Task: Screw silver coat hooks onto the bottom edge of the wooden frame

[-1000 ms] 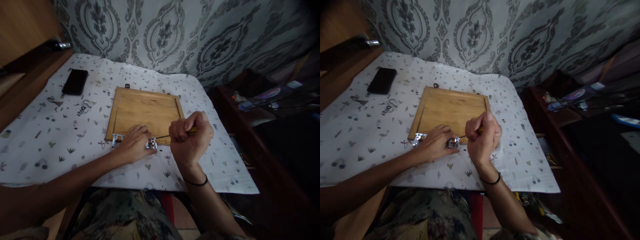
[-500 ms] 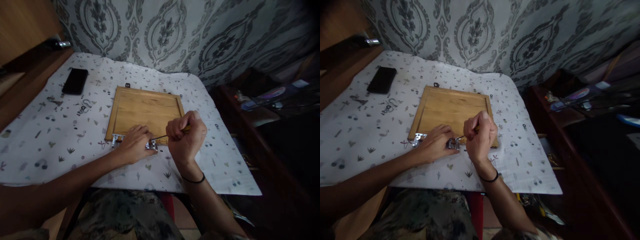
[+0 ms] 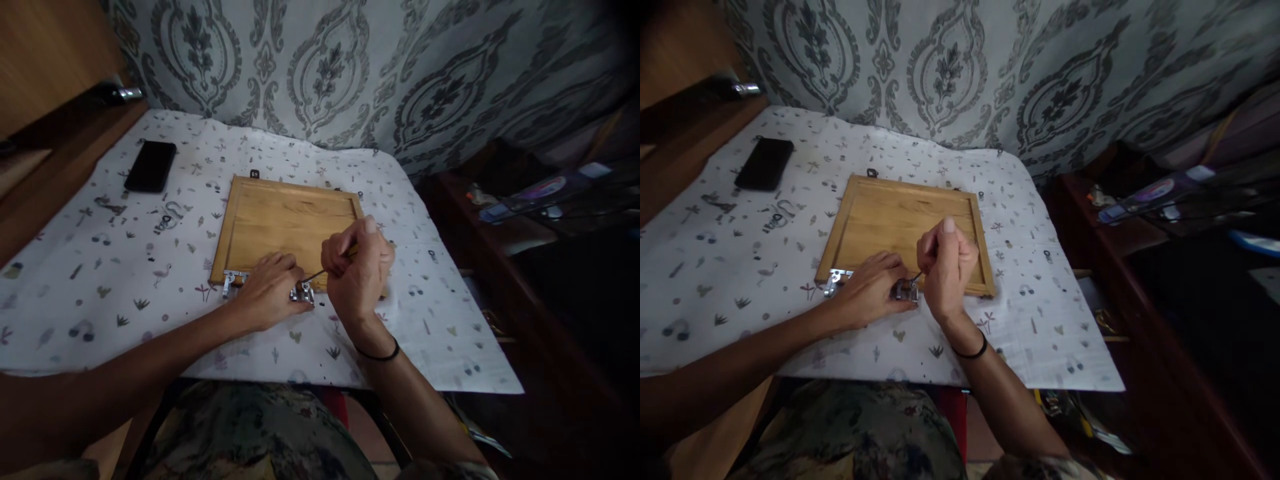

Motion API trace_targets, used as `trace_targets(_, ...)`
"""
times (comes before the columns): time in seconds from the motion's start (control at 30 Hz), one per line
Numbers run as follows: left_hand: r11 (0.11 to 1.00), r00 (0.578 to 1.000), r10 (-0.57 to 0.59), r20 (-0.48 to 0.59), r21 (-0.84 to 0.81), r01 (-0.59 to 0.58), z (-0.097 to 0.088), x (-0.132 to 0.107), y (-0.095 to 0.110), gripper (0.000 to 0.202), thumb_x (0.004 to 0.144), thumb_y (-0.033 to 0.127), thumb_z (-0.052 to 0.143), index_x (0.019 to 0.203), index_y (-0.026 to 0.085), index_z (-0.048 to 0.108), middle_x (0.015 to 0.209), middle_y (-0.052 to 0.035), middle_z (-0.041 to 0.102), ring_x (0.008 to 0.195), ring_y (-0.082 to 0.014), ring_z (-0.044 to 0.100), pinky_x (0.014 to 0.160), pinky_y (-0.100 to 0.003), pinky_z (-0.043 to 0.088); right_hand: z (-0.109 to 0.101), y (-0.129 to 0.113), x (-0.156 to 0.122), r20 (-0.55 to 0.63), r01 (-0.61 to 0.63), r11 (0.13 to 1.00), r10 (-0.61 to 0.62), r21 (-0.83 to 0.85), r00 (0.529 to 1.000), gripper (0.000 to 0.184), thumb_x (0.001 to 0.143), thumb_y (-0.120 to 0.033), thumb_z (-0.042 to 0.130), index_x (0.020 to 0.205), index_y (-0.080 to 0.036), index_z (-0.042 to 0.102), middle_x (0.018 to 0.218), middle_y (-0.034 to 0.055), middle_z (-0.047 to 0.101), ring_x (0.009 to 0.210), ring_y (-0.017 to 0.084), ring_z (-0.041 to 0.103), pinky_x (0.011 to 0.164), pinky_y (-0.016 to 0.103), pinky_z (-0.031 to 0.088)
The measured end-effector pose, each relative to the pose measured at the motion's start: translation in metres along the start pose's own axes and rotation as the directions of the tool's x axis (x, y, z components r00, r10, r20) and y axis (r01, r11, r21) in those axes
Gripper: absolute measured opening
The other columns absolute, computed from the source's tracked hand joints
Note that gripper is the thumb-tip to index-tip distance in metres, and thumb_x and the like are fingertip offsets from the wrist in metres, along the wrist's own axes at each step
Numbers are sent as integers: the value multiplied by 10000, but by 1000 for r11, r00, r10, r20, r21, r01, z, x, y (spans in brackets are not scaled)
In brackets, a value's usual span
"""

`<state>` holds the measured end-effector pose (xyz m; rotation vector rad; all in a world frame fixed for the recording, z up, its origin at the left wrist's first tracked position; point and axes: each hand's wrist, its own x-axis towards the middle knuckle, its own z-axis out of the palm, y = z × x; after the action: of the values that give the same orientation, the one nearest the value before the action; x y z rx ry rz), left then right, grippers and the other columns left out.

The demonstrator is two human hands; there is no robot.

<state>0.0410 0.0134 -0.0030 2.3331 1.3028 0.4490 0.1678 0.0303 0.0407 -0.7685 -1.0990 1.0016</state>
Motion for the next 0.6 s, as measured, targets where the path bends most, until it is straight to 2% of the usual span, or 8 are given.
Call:
trace_targets(0.1,1000,1000,-8,15,-4,8,0,0,0,328,846,427,812,1007,161,708,1045,-96,660,1077,-311,599,942,-457,495,-6,1,0,80,-44,999,45,-14,996,575,1005,-552,561,551,-227,426,460,-79,250,399,81,220,418,262,166)
trace_targets(0.2,1000,1000,-6,14,-1,6,2,0,-1,351,851,436,803,1063,172,713,1098,-103,670,1105,-323,596,971,-483,491,-20,1,5,320,-114,993,112,-15,941,531,1013,-532,544,589,-213,569,498,-49,341,463,109,343,470,271,271)
trace_targets(0.27,1000,1000,4,11,-7,-4,3,0,-2,354,856,446,795,1086,190,711,1134,-99,679,1120,-327,597,986,-496,489,-31,-2,13,483,-117,993,105,-6,869,488,1017,-480,563,629,-198,657,564,-12,471,557,130,467,561,288,384)
trace_targets(0.33,1000,1000,16,7,-27,-16,3,-1,-3,362,858,444,792,1116,207,702,1179,-94,684,1151,-328,601,997,-496,495,-40,-6,24,610,-110,994,103,-27,786,412,1020,-407,586,714,-186,752,733,36,621,735,156,590,729,313,480)
trace_targets(0.43,997,999,33,-1,-66,-33,3,-2,-4,366,870,413,786,1162,216,686,1270,-102,673,1235,-338,589,1025,-499,498,-46,-10,39,753,-171,984,144,-43,642,218,990,-314,639,1005,-198,823,1071,75,698,1019,196,648,953,361,517)
trace_targets(0.47,996,999,35,-3,-76,-35,2,-3,-4,353,876,401,781,1159,213,685,1298,-108,666,1260,-343,580,1039,-507,492,-45,-10,44,788,-213,977,146,-19,598,226,972,-286,655,1128,-209,800,1147,77,696,1056,200,652,977,377,525)
trace_targets(0.53,995,1000,27,-3,-92,-28,2,-4,-4,339,878,391,776,1149,209,684,1330,-116,654,1274,-352,575,1049,-522,489,-42,-10,50,839,-311,949,128,52,529,370,932,-235,670,1299,-225,714,1212,75,698,1049,196,673,966,388,554)
trace_targets(0.6,991,1000,-3,-27,-133,0,3,-5,-3,402,858,394,788,1197,217,663,1336,-109,649,1253,-348,587,1026,-512,508,-37,-10,53,878,-415,907,144,66,456,410,912,-198,643,1320,-209,674,1179,72,728,986,182,699,915,366,582)
